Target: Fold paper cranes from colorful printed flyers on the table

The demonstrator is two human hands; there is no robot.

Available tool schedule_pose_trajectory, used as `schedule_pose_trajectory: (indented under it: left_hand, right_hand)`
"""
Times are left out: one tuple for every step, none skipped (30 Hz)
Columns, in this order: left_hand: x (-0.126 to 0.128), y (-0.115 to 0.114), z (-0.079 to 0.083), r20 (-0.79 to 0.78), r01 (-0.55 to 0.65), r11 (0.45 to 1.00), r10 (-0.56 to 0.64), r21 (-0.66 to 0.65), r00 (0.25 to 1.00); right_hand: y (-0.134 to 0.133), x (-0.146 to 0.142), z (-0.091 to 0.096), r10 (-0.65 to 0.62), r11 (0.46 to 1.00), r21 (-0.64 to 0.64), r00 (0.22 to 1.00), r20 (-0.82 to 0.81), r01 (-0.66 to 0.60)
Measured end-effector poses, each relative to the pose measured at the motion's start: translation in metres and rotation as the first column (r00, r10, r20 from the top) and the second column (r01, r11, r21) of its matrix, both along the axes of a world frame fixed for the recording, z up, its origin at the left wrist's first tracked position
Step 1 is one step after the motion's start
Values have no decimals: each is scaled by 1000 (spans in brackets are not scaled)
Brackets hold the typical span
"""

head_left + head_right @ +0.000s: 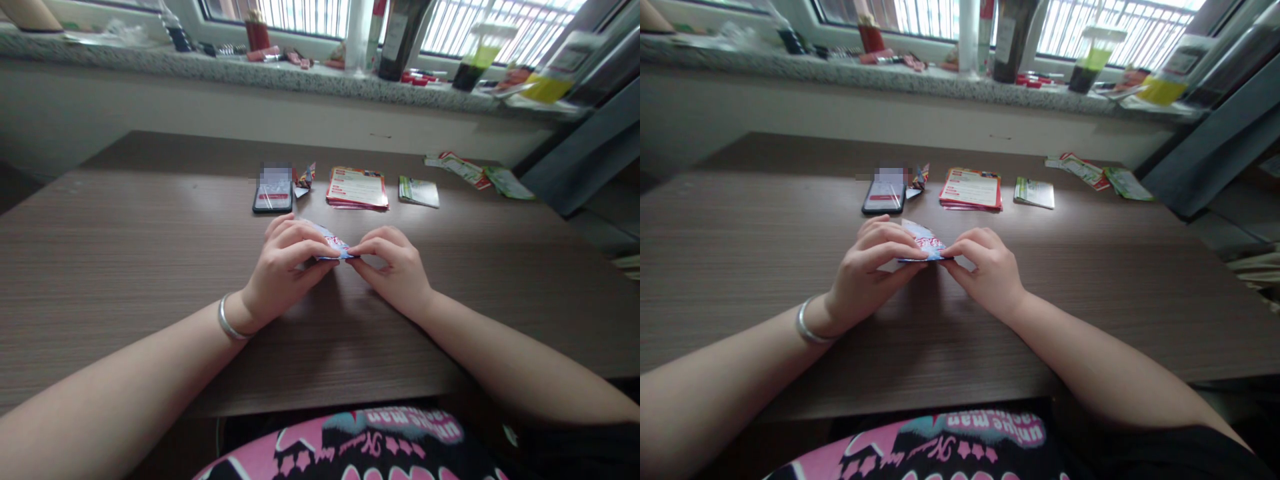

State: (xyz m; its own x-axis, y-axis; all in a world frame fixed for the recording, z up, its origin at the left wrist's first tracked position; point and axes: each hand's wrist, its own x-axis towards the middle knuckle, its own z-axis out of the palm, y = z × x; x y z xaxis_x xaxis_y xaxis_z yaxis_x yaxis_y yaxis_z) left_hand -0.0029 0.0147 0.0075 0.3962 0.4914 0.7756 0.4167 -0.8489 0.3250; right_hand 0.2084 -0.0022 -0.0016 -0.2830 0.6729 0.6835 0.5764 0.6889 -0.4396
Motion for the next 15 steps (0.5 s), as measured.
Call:
schedule_pose_trajectory:
  left_hand:
    - [0, 1, 0, 6, 2, 1000, -2, 1, 1000]
    - [0, 1, 0, 12, 4, 1000, -4, 2, 1000]
    - [-1, 2, 0, 18, 7, 1000, -7, 5, 1000]
    - [-1, 2, 0, 23, 7, 1000, -8, 9, 1000]
    - [-1, 2, 0, 27, 5, 1000, -6, 11, 1000]
    - [-1, 2, 0, 28, 4, 1000, -4, 10, 1000]
    - [-1, 2, -1, 30, 3, 1000, -3, 5, 1000]
    - [-1, 2, -1, 35, 7, 1000, -6, -3, 999]
    - [-1, 1, -1, 44, 15, 1000, -14, -13, 999]
    - [-1, 0, -1, 57, 27, 999, -25, -25, 998]
    - [-1, 0, -1, 72, 40, 998, -37, -39, 997]
    - [-1, -1, -1, 88, 49, 997, -45, -54, 995]
    - [0, -2, -1, 103, 54, 996, -47, -67, 994]
    - [0, -3, -1, 115, 54, 995, -45, -79, 992]
    - [0, -3, -1, 127, 51, 995, -40, -88, 991]
  right_hand:
    - [0, 0, 0, 1, 1000, 12, 1000, 2, -1]
    - [0, 1, 0, 3, 1000, 27, 1000, 3, -3]
    - [0, 1, 1, 7, 999, 42, 1000, 4, -7]
    - [1, 2, 1, 9, 998, 57, 1000, 5, -10]
    - [1, 3, 1, 12, 998, 69, 1000, 6, -13]
    - [1, 3, 1, 13, 997, 81, 1000, 6, -14]
    - [1, 4, 1, 15, 996, 90, 1000, 6, -16]
    - [1, 4, 1, 17, 995, 96, 1000, 4, -18]
    - [1, 5, 2, 21, 995, 101, 1000, 2, -21]
    - [1, 5, 2, 25, 994, 103, 1000, 0, -24]
    - [1, 5, 2, 29, 995, 101, 1000, 1, -29]
    - [1, 5, 3, 32, 995, 95, 999, 3, -32]
    - [1, 5, 3, 34, 996, 88, 999, 7, -34]
    - [1, 4, 4, 33, 996, 81, 999, 8, -34]
    - [0, 4, 4, 31, 997, 74, 1000, 4, -31]
